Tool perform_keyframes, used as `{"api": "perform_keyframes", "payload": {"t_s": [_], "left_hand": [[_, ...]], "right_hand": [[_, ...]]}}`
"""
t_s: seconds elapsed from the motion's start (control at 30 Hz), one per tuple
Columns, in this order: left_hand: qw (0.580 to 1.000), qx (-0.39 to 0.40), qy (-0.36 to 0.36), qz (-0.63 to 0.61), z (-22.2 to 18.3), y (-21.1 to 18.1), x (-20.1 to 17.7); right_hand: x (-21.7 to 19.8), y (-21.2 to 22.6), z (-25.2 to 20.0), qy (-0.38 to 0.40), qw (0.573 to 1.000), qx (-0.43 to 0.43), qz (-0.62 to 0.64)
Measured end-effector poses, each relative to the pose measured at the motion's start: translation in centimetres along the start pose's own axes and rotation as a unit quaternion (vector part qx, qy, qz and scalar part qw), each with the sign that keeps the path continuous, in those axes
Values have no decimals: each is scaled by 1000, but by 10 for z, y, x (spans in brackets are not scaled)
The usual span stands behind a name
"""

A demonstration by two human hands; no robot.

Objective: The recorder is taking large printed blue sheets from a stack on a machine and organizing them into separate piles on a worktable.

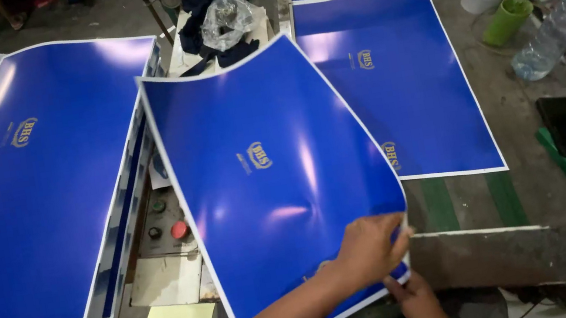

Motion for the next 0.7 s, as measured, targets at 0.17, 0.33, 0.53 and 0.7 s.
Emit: {"api": "perform_keyframes", "payload": {"t_s": [0.17, 0.33, 0.53, 0.7], "left_hand": [[998, 59, -17, -32, -14, 22, -56], [959, -154, -197, 137, -89, 203, -183], [701, -257, -195, 636, -181, 164, -365], [664, -465, -18, 585, -243, 221, -417]], "right_hand": [[-36, -31, -6, -117, 959, 171, 195], [-96, -44, 2, -227, 934, 155, 227], [-171, -43, 9, -305, 907, 198, 211], [-203, -25, 6, -328, 913, 172, 171]]}}
Point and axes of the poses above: each hand's wrist, its own z-axis towards the middle knuckle, its own x-axis out of the palm, y = z × x, the point moved 8 cm from there along z, towards the middle knuckle, and after that the axes turned 5 degrees about -y, right-handed, at the moved point
